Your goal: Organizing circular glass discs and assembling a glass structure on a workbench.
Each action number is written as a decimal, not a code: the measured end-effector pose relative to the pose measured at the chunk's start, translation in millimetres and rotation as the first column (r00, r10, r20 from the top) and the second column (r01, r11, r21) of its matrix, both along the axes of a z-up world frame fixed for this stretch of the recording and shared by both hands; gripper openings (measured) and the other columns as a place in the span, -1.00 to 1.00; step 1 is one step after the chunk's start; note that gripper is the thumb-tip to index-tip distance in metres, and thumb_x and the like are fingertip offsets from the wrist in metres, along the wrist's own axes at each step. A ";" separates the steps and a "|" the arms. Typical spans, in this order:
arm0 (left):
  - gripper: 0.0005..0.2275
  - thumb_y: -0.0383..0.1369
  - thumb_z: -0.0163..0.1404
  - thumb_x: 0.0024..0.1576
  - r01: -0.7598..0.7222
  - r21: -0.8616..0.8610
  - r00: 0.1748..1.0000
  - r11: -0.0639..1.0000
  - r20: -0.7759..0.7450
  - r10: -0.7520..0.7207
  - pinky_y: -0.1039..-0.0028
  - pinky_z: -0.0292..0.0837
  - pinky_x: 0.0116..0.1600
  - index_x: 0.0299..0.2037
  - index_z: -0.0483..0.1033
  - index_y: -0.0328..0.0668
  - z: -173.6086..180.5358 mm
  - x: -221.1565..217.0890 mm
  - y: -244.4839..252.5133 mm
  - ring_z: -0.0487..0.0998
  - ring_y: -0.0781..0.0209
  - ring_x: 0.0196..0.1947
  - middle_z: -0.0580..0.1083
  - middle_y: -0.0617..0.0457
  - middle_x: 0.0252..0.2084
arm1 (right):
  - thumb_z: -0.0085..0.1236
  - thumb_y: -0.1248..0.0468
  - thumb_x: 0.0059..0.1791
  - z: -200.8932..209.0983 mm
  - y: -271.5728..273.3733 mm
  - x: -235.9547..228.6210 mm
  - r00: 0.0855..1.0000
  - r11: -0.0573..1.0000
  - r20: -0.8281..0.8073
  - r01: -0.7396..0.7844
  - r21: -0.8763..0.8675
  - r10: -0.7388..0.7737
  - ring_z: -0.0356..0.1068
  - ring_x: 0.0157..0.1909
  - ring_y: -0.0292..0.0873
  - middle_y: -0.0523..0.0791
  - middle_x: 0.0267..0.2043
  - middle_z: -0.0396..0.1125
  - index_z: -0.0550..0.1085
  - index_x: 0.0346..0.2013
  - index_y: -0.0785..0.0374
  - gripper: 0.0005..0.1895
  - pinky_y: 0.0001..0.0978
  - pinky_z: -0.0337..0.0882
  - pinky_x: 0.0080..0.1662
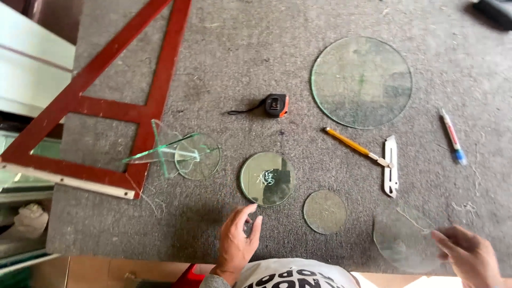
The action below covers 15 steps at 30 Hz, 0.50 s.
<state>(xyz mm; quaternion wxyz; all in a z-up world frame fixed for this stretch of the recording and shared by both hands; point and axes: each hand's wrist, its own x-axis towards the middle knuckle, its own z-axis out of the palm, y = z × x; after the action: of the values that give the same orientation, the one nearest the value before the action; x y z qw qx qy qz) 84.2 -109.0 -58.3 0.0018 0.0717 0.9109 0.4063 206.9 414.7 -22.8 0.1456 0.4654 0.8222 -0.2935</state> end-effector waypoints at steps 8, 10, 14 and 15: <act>-0.69 -0.18 0.02 0.40 -0.036 0.321 0.921 0.946 0.378 -0.093 0.61 0.67 -0.46 0.20 0.60 -0.16 42.8 -13.0 36.3 0.76 0.32 -0.40 0.76 -0.02 -0.17 | 0.32 0.22 0.16 89.9 -174.7 -123.3 0.952 0.856 -0.252 0.020 -0.517 -0.174 0.35 -0.16 0.01 0.06 -0.27 0.47 0.66 -0.24 0.47 -0.71 -0.11 0.26 0.01; -0.70 -0.22 0.04 0.39 -0.072 0.355 0.900 0.932 0.426 -0.093 0.61 0.65 -0.51 0.23 0.58 -0.15 43.0 -23.7 36.6 0.72 0.34 -0.45 0.75 0.01 -0.17 | 0.29 0.28 0.16 54.1 -196.5 -145.3 0.937 0.772 -0.257 0.020 -0.636 -0.236 0.35 -0.17 -0.02 0.03 -0.24 0.46 0.61 -0.23 0.38 -0.81 -0.10 0.31 0.00; -0.73 -0.43 0.10 0.36 -0.172 0.356 0.897 0.918 0.443 -0.004 0.62 0.71 -0.54 0.24 0.56 -0.24 39.7 -44.4 26.3 0.67 0.34 -0.55 0.69 0.00 -0.26 | 0.33 0.40 0.13 -19.1 -225.8 -179.7 0.887 0.584 -0.356 -0.128 -0.801 -0.295 0.25 -0.43 -0.23 -0.13 -0.43 0.40 0.57 -0.37 0.24 -0.81 -0.31 0.34 -0.30; -0.73 -0.43 0.10 0.36 -0.178 0.354 0.896 0.918 0.443 0.002 0.62 0.71 -0.54 0.24 0.56 -0.24 34.0 -49.5 22.6 0.67 0.34 -0.55 0.69 0.00 -0.26 | 0.33 0.40 0.13 -13.4 -238.4 -186.0 0.889 0.582 -0.355 -0.131 -0.803 -0.290 0.25 -0.43 -0.23 -0.13 -0.43 0.40 0.57 -0.37 0.24 -0.81 -0.31 0.34 -0.30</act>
<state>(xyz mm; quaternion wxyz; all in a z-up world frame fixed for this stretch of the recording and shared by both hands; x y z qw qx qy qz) 34.7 -86.4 -24.4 0.1712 -0.0648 0.7918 0.5828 20.9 176.2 -36.2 0.1328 0.3038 0.5847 -0.7404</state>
